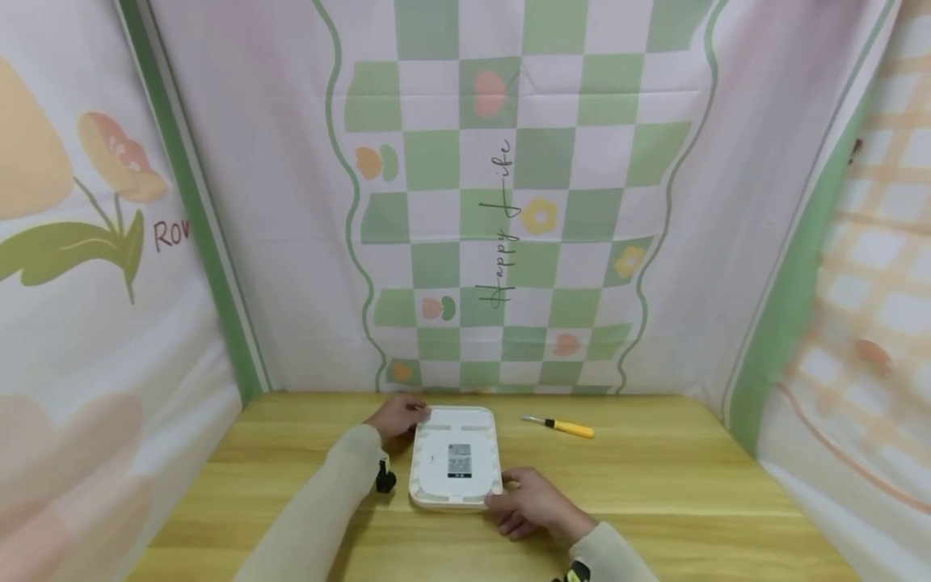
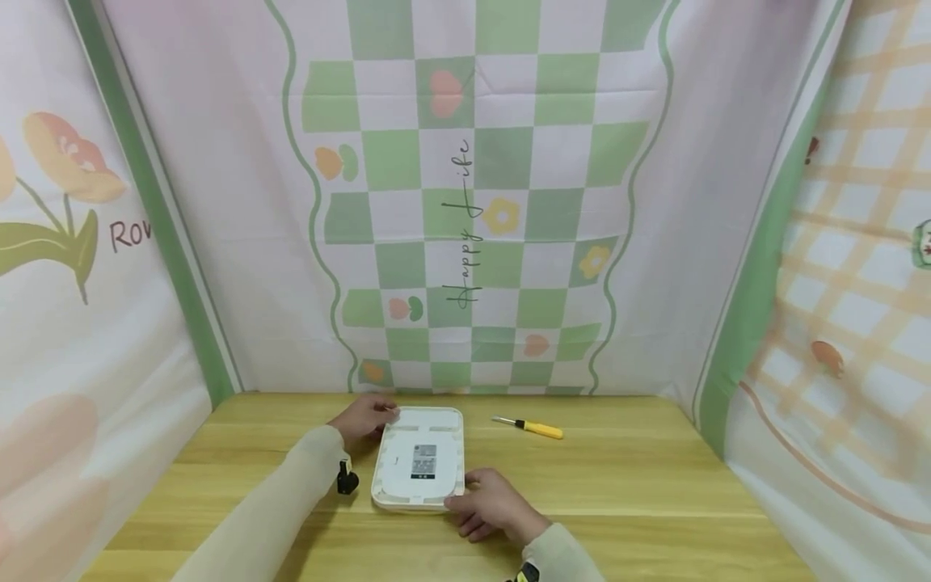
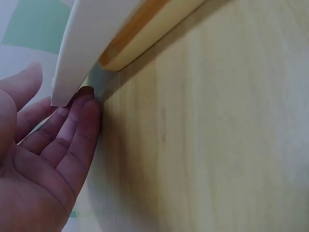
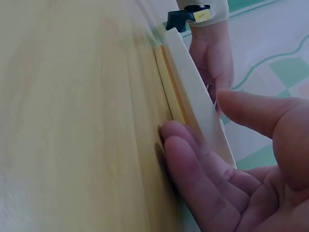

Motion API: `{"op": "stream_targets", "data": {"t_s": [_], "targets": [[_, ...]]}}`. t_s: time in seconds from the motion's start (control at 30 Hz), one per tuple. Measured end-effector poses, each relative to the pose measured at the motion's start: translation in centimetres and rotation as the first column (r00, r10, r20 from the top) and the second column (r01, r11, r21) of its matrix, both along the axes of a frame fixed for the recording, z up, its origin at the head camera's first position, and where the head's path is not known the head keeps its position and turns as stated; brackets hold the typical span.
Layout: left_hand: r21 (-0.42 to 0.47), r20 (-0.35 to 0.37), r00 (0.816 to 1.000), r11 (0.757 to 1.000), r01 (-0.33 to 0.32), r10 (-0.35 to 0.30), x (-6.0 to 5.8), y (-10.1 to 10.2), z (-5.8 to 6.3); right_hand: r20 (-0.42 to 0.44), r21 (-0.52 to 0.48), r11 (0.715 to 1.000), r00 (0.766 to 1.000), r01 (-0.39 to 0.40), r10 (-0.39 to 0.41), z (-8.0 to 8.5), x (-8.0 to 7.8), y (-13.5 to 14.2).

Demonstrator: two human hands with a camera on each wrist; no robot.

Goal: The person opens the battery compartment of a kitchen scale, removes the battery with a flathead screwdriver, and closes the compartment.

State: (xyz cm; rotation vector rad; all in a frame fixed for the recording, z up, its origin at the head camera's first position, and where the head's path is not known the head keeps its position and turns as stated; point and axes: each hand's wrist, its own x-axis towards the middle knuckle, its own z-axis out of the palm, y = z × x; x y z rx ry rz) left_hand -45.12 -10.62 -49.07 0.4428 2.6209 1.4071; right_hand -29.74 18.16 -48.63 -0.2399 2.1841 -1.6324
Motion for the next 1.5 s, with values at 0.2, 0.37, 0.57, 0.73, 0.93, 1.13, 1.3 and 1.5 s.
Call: {"op": "stream_targets", "data": {"t_s": [0.2, 0.37, 0.57, 0.73, 0.93, 1.13, 1.3, 1.5], "targets": [[0.043, 0.073, 0.997, 0.999, -0.015, 0.012, 0.3, 0.1, 0.1, -0.045, -0.003, 1.000, 0.999, 0.003, -0.003, -0.1, 0.0, -0.7], [0.137, 0.154, 0.987, 0.989, -0.058, 0.037, 0.5, 0.3, 0.0, -0.038, 0.009, 1.000, 0.999, 0.025, -0.025, -0.1, 0.0, -0.9], [0.168, 0.180, 0.982, 0.981, -0.092, 0.062, 0.5, 0.1, -0.5, -0.030, 0.000, 0.999, 0.999, 0.039, -0.039, -0.1, 0.0, -1.1], [0.226, 0.219, 0.973, 0.967, -0.118, 0.067, 1.2, -0.4, -0.9, -0.039, -0.024, 0.999, 0.998, 0.041, -0.042, -0.5, 0.0, -1.0], [0.251, 0.268, 0.961, 0.959, -0.133, 0.063, 1.6, -0.4, -0.3, -0.026, -0.030, 0.998, 0.998, 0.058, -0.058, -0.7, -0.3, -0.3], [0.275, 0.292, 0.956, 0.956, -0.104, 0.020, 1.7, -0.4, -0.1, -0.026, -0.029, 0.997, 0.997, 0.073, -0.073, -0.6, -0.4, 0.0], [0.293, 0.326, 0.945, 0.951, -0.102, 0.001, 2.0, -0.5, 0.1, -0.036, -0.038, 0.996, 0.995, 0.087, -0.088, -0.8, -0.4, 0.3], [0.296, 0.341, 0.939, 0.945, -0.141, 0.034, 2.3, -0.6, 0.4, -0.053, -0.064, 0.994, 0.994, 0.089, -0.093, -0.8, -0.4, 0.7]]}}
